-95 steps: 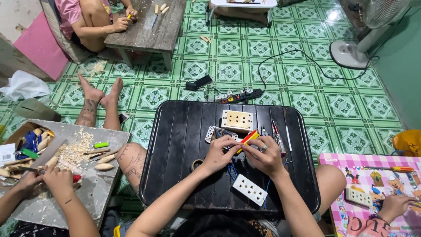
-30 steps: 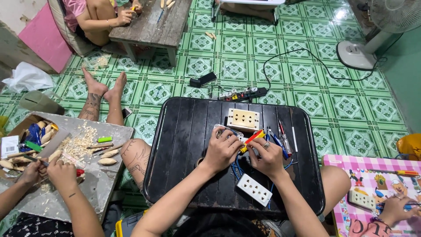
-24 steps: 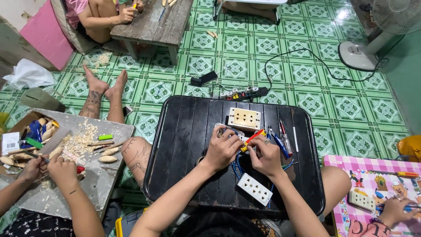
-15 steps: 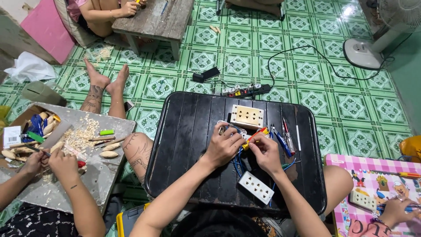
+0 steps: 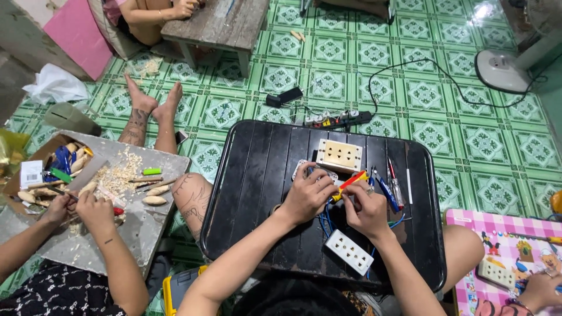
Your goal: A person is wiring and assembling an electrical outlet box on a small table while sitting on the floor.
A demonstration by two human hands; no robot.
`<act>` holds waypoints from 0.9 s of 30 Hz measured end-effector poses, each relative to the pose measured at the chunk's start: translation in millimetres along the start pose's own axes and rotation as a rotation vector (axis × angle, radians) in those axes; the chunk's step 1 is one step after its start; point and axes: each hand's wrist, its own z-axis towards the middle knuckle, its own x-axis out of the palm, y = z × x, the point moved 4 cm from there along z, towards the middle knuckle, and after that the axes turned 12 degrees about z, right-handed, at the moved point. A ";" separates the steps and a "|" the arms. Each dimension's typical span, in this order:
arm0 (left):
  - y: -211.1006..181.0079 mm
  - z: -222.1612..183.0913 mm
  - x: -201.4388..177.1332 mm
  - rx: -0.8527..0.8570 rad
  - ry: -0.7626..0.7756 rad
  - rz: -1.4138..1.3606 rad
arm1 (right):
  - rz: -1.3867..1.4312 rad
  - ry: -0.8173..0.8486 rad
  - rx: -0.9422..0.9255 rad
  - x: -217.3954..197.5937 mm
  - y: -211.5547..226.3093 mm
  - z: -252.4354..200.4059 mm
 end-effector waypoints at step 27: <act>-3.2 13.8 -19.3 0.098 -0.131 0.105 | 0.313 0.008 0.324 8.0 15.4 14.5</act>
